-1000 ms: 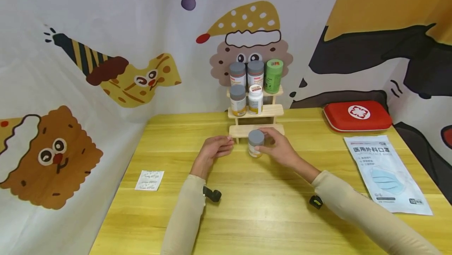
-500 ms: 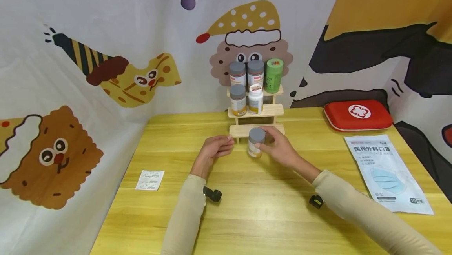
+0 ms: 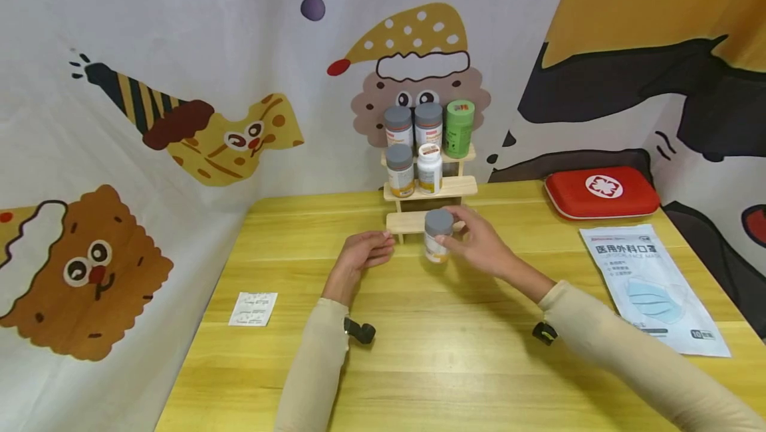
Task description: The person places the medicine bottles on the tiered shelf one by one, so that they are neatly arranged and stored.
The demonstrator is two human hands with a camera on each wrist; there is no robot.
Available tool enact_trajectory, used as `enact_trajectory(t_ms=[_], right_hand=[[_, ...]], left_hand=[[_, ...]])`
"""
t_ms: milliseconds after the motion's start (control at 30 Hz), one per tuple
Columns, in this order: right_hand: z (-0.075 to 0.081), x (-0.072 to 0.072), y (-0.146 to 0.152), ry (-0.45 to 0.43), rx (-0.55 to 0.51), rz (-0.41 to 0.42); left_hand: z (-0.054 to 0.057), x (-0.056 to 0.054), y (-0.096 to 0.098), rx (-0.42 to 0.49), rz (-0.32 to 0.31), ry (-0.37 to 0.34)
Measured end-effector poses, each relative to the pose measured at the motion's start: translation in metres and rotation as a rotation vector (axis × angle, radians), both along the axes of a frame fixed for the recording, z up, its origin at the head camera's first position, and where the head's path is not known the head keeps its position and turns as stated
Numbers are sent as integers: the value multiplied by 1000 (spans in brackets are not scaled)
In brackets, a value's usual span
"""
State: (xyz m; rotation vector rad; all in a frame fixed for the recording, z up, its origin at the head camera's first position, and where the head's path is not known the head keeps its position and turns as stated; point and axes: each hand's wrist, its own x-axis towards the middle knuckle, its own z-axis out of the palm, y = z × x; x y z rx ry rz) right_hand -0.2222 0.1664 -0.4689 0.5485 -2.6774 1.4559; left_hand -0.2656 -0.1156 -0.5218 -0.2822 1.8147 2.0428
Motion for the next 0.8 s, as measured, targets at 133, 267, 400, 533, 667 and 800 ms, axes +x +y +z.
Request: enact_trajectory(t_ms=[133, 267, 400, 533, 667, 800], right_hand=[[8, 1, 6, 13, 0, 7], [15, -1, 11, 27, 2, -14], [22, -4, 14, 37, -3, -26], [29, -8, 18, 39, -15, -28], [36, -12, 22, 54, -10, -39], [43, -16, 25, 93, 0, -64]], left_hand=[[-1, 0, 0, 10, 3, -1], [-2, 0, 0, 9, 0, 5], [-2, -1, -1, 7, -2, 4], [-1, 0, -1, 1, -6, 6], [-1, 0, -1, -4, -10, 10], [-3, -1, -1, 0, -13, 14]])
